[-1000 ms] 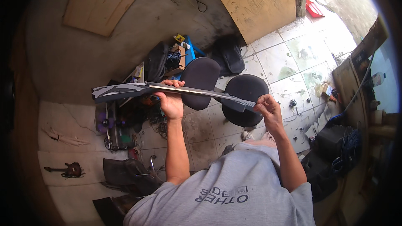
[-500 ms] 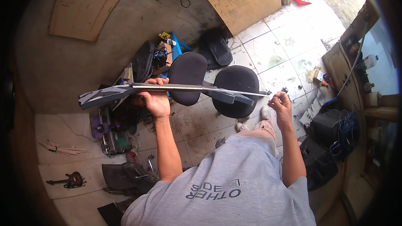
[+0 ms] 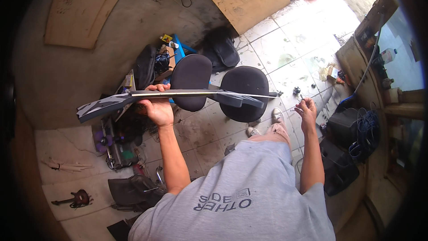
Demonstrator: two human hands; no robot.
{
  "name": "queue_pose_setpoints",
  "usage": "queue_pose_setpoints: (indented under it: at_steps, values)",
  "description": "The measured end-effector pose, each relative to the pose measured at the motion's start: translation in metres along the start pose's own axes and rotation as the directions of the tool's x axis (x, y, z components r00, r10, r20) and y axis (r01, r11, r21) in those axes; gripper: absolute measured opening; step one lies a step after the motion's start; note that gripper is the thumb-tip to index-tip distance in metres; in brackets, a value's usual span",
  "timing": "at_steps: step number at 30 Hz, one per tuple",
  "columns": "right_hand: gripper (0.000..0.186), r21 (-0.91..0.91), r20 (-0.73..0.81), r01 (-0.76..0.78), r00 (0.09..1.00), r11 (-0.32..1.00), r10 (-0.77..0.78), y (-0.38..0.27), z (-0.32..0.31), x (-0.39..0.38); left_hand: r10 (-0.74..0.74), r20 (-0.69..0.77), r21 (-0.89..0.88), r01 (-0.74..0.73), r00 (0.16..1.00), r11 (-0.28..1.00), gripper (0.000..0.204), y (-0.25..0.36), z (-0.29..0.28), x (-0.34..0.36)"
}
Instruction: The person cleans a guitar body with a cloth, then picks up a small piece from the floor and attaches it to the headstock of the guitar neck.
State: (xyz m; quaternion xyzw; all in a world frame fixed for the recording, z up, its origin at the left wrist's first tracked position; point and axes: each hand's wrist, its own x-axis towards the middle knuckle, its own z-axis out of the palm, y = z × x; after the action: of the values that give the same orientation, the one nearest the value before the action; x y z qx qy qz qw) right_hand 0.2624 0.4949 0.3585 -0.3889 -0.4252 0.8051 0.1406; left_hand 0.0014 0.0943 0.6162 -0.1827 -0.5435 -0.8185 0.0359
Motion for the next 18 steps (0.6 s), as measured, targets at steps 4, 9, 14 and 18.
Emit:
queue_pose_setpoints:
  at_steps: [4,9,14,18]
  values:
    - [0.008,0.052,-0.189,0.013,0.982,0.999,-0.003,0.011,-0.044,0.02,0.006,-0.019,-0.023,-0.006,1.0,1.0,0.067,0.0,-0.004,0.002]
    - [0.009,-0.085,-0.256,-0.07,0.966,0.994,0.046,-0.007,-0.081,0.015,-0.002,-0.121,0.056,0.009,0.993,0.998,0.084,0.002,-0.011,-0.006]
    - [0.015,0.004,-0.204,-0.016,0.979,1.0,0.017,-0.007,-0.085,0.011,0.076,-0.234,0.312,0.001,0.969,0.95,0.071,-0.04,0.001,-0.031]
    - [0.017,0.056,-0.236,-0.019,0.971,0.998,0.031,-0.01,-0.082,0.011,0.038,-0.522,0.42,0.217,0.852,0.881,0.022,-0.08,0.024,-0.058]
